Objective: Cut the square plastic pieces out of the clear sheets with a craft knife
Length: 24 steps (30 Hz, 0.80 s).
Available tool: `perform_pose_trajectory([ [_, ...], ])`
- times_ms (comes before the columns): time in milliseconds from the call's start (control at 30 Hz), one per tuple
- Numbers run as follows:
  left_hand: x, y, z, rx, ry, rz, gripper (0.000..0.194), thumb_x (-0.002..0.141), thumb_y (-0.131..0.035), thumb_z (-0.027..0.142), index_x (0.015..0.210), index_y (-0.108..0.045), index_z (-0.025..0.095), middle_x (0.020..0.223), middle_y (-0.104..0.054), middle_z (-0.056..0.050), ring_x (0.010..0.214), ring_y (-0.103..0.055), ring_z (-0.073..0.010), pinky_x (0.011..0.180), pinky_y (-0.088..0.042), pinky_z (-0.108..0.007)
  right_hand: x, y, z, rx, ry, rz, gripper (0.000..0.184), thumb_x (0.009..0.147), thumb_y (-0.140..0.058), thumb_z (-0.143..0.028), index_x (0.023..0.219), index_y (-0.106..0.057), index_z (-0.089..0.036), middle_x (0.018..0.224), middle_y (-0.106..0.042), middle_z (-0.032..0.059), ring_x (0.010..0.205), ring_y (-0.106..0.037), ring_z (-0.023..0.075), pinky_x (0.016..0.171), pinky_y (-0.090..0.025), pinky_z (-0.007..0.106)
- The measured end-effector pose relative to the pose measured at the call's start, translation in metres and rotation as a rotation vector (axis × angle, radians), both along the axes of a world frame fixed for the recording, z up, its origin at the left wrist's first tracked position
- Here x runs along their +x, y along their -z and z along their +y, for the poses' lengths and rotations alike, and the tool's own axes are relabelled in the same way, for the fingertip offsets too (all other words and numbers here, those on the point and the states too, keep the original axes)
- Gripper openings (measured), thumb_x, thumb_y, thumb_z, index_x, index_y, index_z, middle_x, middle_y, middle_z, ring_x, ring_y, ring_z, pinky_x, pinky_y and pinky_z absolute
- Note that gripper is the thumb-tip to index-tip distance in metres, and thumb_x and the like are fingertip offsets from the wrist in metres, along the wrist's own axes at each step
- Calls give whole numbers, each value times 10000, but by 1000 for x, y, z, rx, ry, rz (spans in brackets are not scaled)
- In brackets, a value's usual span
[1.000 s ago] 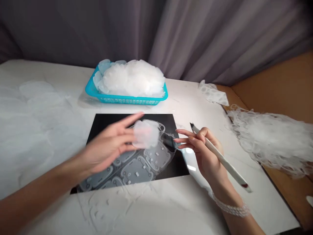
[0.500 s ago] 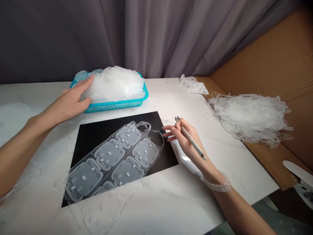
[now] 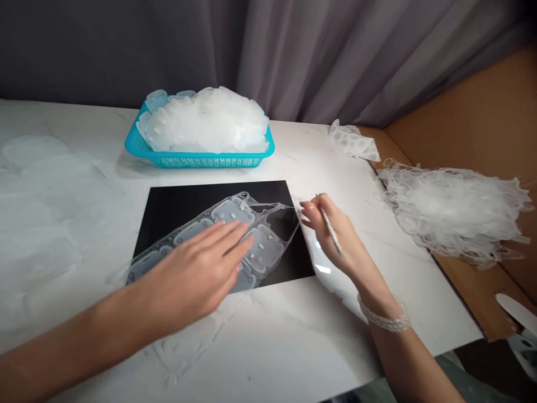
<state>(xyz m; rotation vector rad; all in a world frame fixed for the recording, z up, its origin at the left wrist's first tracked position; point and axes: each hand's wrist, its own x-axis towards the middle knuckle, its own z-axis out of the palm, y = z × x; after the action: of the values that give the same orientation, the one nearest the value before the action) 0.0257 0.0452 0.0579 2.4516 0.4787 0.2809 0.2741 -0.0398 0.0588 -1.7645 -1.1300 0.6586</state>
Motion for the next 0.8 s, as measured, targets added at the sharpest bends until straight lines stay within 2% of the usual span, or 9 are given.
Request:
perform_pose_trajectory([
  [67, -8, 17, -18, -34, 44, 13, 498, 941, -496, 164, 1438, -531, 168, 1534, -450, -107, 1448, -375, -313, 1245, -190, -472, 5, -6, -6, -24, 68, -36, 360, 934, -520, -599, 843, -550, -252, 892, -645, 44, 848, -646, 225, 732, -548, 367],
  [133, -16, 31, -27, 33, 70, 35, 513, 942, -481, 139, 1455, -502, 133, 1533, -440, -137, 1452, -362, -318, 1240, -214, -468, 4, -10, -13, -40, 112, -38, 416, 954, -422, -643, 946, -587, -262, 945, -653, 54, 874, -656, 231, 714, -541, 358],
  [200, -23, 40, -30, 186, 95, 57, 506, 949, -468, 133, 1453, -489, 88, 1521, -451, -174, 1449, -365, -322, 1232, -249, -455, -4, -13, -19, -49, 90, -23, 491, 971, -330, -661, 1059, -619, -274, 946, -652, 54, 832, -656, 218, 678, -534, 346],
  [267, -25, 45, -31, 371, 100, 44, 479, 951, -478, 137, 1421, -509, 54, 1485, -497, -201, 1424, -404, -336, 1211, -303, -455, -19, -15, -26, -74, 28, -15, 491, 986, -332, -631, 1108, -644, -272, 907, -654, 46, 754, -643, 192, 633, -524, 324],
  [367, -25, 47, -32, 594, 84, 7, 452, 940, -515, 158, 1371, -534, 23, 1425, -557, -222, 1362, -481, -363, 1161, -390, -469, -44, -16, -32, -165, -63, -25, 332, 972, -504, -520, 1045, -687, -252, 819, -685, 21, 672, -635, 161, 595, -517, 285],
  [467, -22, 47, -35, 703, 102, 13, 453, 918, -543, 156, 1339, -537, -12, 1388, -574, -259, 1312, -525, -398, 1110, -449, -487, -61, -10, -34, -212, -171, -37, 191, 924, -638, -393, 1026, -714, -251, 881, -740, 17, 711, -678, 155, 626, -543, 265],
  [633, -22, 43, -36, 734, 81, 11, 407, 930, -508, 166, 1303, -552, 10, 1353, -598, -269, 1272, -567, -384, 1081, -477, -466, -70, 5, -38, -81, -351, -149, 157, 929, -623, -208, 1054, -707, -251, 1000, -752, 6, 880, -718, 139, 770, -567, 239],
  [800, -23, 42, -36, 758, 75, -13, 388, 940, -465, 143, 1292, -554, 10, 1333, -604, -285, 1257, -580, -386, 1071, -481, -463, -73, 6, -42, 19, -430, -313, 184, 931, -582, -106, 1053, -680, -201, 1033, -739, 39, 985, -706, 137, 879, -555, 232],
])
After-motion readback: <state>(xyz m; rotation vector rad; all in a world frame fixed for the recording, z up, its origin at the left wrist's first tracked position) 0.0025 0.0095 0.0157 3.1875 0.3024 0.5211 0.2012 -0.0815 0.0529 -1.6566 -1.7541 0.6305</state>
